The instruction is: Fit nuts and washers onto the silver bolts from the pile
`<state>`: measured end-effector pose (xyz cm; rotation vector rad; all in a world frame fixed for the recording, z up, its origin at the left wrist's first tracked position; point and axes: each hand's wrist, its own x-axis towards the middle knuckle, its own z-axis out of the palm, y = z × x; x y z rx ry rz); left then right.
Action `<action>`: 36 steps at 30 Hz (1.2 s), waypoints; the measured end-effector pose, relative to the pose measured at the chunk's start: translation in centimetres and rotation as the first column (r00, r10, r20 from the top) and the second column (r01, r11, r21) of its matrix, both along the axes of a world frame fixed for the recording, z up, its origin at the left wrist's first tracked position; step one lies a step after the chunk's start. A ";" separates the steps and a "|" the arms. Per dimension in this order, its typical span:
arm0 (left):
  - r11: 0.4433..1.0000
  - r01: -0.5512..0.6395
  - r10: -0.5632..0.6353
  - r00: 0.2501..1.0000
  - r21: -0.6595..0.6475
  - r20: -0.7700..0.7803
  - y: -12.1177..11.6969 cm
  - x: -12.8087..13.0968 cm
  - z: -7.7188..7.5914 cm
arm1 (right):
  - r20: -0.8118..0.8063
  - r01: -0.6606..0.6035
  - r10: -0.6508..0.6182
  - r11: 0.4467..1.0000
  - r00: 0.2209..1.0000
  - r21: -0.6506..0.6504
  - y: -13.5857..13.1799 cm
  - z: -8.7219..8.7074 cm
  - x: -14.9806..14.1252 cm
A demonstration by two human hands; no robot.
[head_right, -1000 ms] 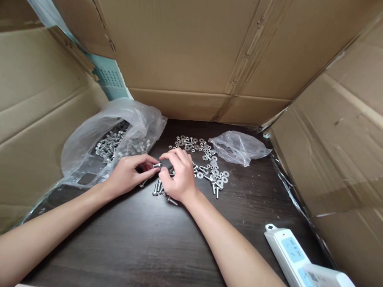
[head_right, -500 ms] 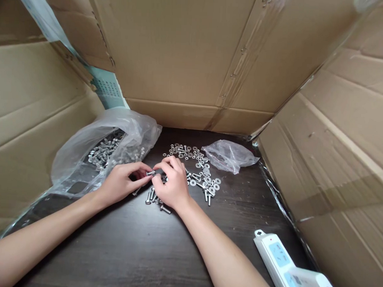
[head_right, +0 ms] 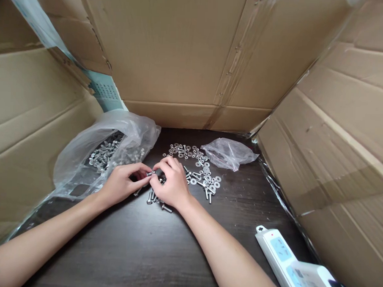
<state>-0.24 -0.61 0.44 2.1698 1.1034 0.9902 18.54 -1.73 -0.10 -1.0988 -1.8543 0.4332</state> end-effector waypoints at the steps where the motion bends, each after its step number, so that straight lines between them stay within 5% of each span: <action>1: 1.000 0.004 -0.004 1.000 0.000 -0.001 0.0 0.0 0.0 | 0.011 0.007 -0.007 1.000 1.000 0.000 0.0 0.0 0.0; 13: 0.992 0.046 -0.037 0.996 0.114 -0.086 -0.4 0.0 -0.3 | 0.240 0.028 -0.034 0.999 0.970 0.027 0.0 -0.4 0.1; 26: 0.995 -0.036 0.033 0.999 0.093 0.034 -0.2 0.0 -0.3 | -0.049 0.019 -0.019 1.000 0.999 -0.004 0.0 0.1 0.4; 30: 0.997 -0.037 0.033 0.998 0.074 0.056 -0.2 0.0 -0.6 | 0.004 -0.032 0.032 0.999 0.999 -0.020 -0.1 0.2 0.4; 36: 0.996 -0.043 0.038 0.997 0.082 0.061 -0.2 0.0 -0.5 | 0.080 0.089 -0.094 0.994 0.992 0.064 -0.1 0.0 0.2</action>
